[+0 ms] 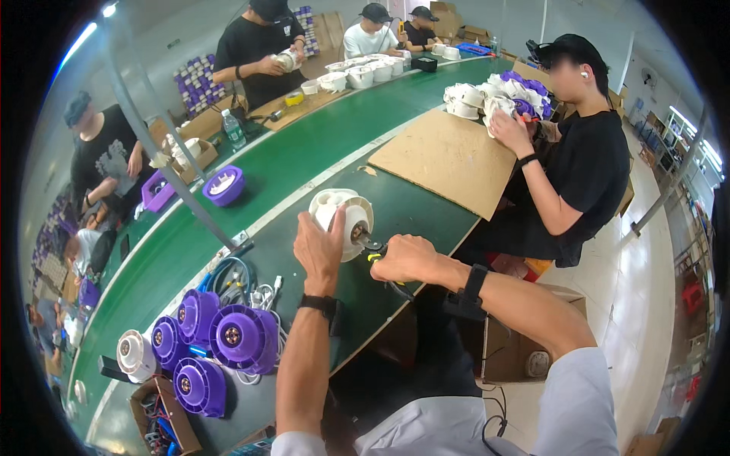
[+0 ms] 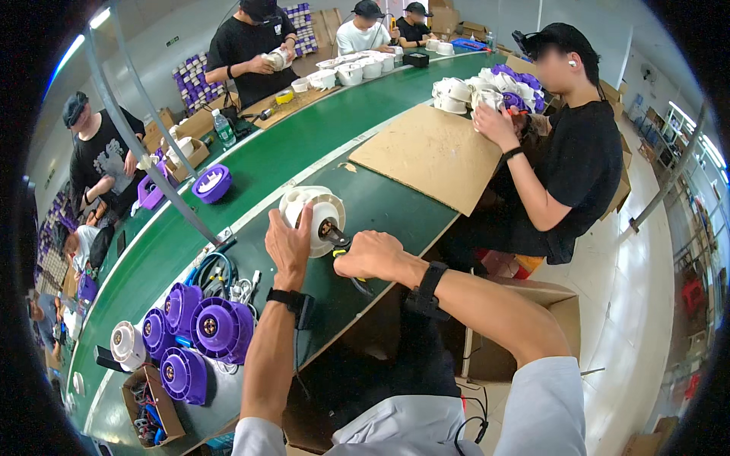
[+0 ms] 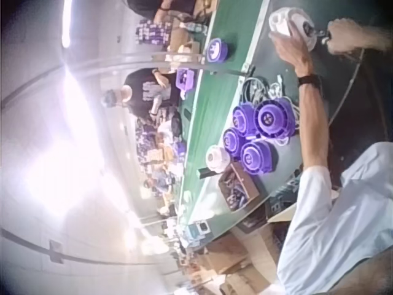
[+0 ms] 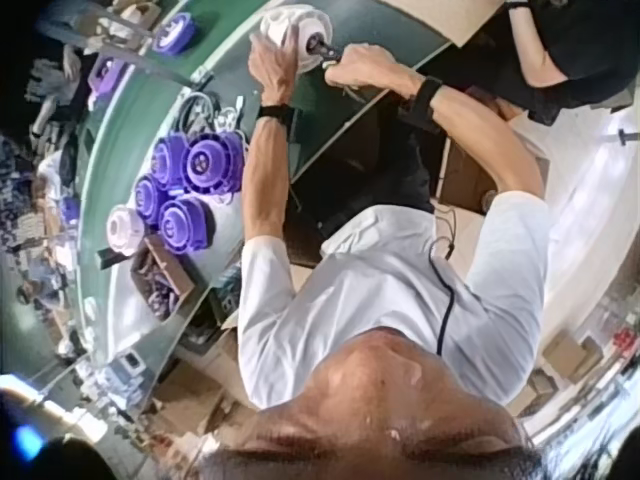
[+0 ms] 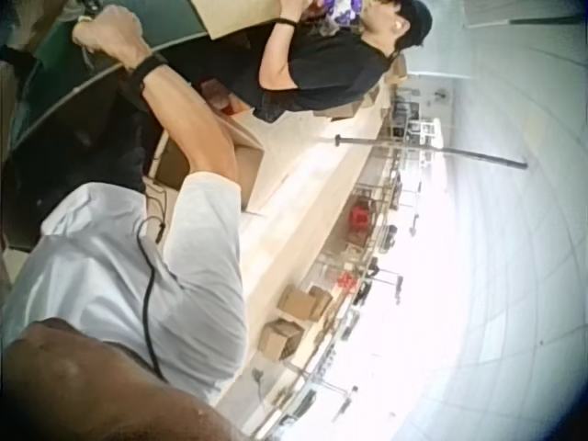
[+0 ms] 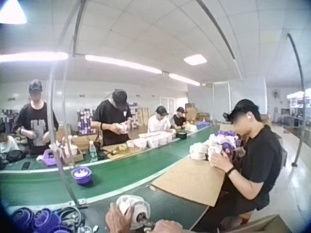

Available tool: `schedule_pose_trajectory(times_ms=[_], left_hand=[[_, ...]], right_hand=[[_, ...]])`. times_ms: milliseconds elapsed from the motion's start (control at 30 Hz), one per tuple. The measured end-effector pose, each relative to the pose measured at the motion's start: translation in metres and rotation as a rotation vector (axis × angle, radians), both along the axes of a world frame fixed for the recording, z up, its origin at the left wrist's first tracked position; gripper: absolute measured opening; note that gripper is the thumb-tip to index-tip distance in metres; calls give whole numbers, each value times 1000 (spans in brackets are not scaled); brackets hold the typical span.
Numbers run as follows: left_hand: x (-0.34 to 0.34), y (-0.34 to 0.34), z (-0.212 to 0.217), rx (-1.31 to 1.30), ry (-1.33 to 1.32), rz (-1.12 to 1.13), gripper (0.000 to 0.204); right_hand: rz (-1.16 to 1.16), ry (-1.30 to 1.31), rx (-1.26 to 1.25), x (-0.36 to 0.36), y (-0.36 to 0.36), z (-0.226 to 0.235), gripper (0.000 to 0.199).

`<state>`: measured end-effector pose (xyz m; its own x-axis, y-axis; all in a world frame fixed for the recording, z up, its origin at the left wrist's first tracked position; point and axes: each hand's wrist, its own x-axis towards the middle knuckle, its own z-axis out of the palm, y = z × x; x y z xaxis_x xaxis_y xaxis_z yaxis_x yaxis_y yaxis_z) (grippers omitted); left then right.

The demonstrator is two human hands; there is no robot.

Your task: Assembling smoke detector components at a factory workstation.

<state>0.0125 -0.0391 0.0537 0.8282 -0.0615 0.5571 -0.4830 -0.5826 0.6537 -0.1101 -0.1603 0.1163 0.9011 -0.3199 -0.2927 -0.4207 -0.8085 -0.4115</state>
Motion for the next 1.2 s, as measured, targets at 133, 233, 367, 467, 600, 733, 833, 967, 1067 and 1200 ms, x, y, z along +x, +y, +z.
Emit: schedule_pose_trajectory(times_ms=[133, 233, 367, 467, 600, 733, 833, 967, 1067, 1200], left_hand=[[0, -2, 3, 48, -45, -46, 58], [-4, -9, 7, 73, -64, -82, 58], [14, -5, 2, 105, -10, 22, 58], [25, 25, 13, 141, -42, 2, 59], [18, 14, 8, 55, 92, 18, 60], [8, 11, 2, -55, 105, 38, 62], [2, 14, -3, -58, 95, 43, 63], [-1, 15, -6, -67, 86, 30, 60], [-1, 18, -10, -68, 76, 21, 58], [-8, 15, -13, -79, 55, -11, 56]], right_hand=[[-56, 97, 391, 1, -11, -17, 38], [-59, 21, 684, 0, -23, -48, 40], [-115, -89, 497, -16, -10, -47, 38], [0, -159, 9, -58, 4, -24, 37], [-28, -208, 17, -55, -9, -17, 51], [-16, -245, 44, -36, -10, -17, 48], [28, 26, 338, -18, -12, -17, 36], [89, 37, 472, 2, -15, -36, 39], [97, 148, 388, 6, -4, -16, 42], [95, 181, 323, 7, -2, -10, 38]])
